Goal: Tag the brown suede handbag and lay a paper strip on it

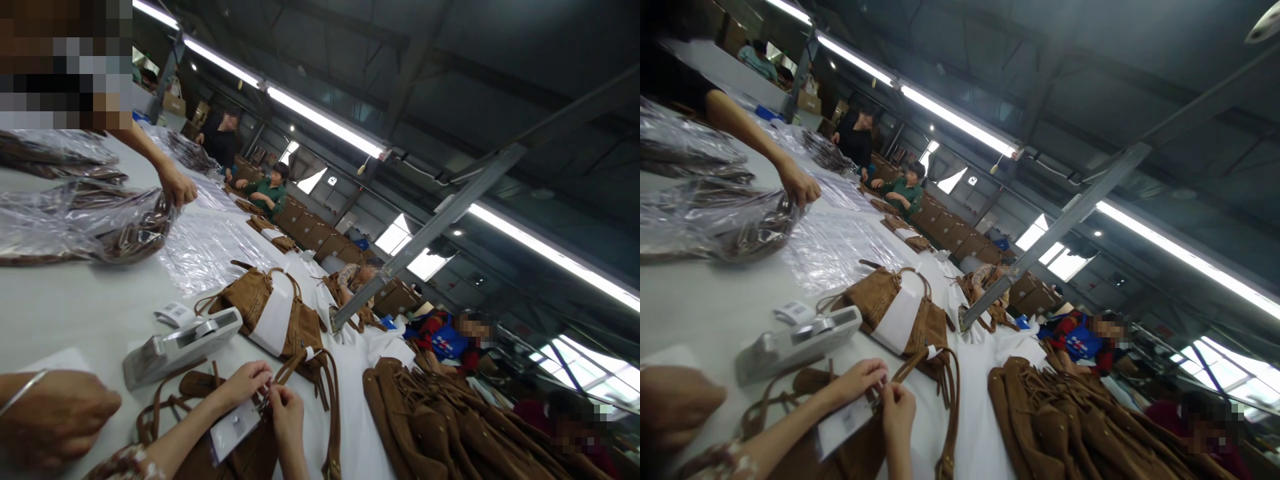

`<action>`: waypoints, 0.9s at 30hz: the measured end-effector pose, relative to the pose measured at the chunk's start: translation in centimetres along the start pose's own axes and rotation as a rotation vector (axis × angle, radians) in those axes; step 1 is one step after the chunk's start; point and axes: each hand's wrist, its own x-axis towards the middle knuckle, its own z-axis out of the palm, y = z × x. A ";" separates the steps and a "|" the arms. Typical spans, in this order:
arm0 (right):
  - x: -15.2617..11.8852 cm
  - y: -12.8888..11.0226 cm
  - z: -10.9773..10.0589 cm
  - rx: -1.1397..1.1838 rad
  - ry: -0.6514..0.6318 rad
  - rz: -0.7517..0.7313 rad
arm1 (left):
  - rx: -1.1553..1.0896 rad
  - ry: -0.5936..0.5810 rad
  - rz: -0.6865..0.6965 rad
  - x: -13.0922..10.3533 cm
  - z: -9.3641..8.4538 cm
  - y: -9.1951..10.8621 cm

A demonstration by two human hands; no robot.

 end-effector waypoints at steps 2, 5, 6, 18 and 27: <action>-0.1 -0.2 -0.3 0.049 -0.016 0.021 | -0.067 -0.049 0.043 0.7 0.1 -0.5; -0.4 -0.5 -0.4 0.058 -0.028 0.019 | -0.108 -0.080 0.072 0.7 -0.7 -1.3; -0.5 -0.5 -0.4 0.043 -0.024 0.015 | -0.115 -0.085 0.074 0.7 -0.9 -1.5; -0.7 0.1 0.0 -0.040 0.037 0.024 | -0.164 -0.075 0.082 0.9 -0.6 -1.7; -1.2 -0.2 0.3 -0.033 0.021 -0.012 | -0.124 -0.125 0.110 0.4 -0.8 -1.0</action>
